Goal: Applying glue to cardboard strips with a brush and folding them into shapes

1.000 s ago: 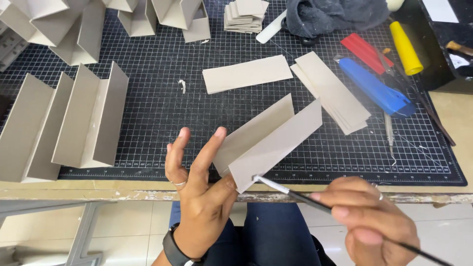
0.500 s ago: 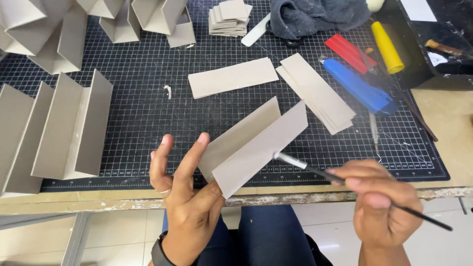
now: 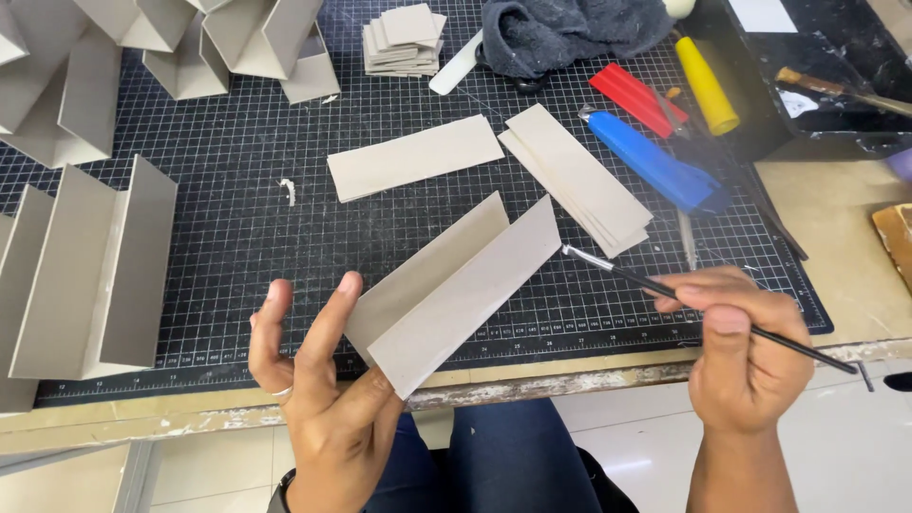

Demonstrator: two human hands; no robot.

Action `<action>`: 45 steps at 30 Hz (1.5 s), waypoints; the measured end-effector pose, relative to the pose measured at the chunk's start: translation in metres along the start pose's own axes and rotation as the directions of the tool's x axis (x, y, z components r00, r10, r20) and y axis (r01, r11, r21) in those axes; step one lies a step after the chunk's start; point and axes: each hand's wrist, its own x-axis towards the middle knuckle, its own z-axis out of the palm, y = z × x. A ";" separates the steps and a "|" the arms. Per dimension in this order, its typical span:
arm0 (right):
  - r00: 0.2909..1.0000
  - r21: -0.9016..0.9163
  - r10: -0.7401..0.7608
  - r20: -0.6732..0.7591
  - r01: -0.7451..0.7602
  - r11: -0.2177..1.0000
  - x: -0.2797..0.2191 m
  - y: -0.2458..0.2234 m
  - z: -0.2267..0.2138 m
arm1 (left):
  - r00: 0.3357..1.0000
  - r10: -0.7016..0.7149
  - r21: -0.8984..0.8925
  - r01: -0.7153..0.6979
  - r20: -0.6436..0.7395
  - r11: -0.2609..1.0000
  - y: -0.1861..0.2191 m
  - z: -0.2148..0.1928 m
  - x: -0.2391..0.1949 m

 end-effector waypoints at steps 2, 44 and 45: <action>0.998 0.091 0.004 -0.055 0.001 0.996 0.000 -0.001 -0.002 | 1.000 -0.008 0.018 0.008 0.004 1.000 -0.001 0.000 -0.001; 0.986 -0.661 0.152 -0.074 -0.163 0.732 0.170 0.107 -0.116 | 0.950 0.312 0.279 -0.303 0.015 0.911 -0.036 0.004 -0.004; 0.986 -0.661 0.151 -0.076 -0.163 0.732 0.171 0.112 -0.117 | 0.949 0.314 0.279 -0.305 0.015 0.911 -0.036 0.004 -0.004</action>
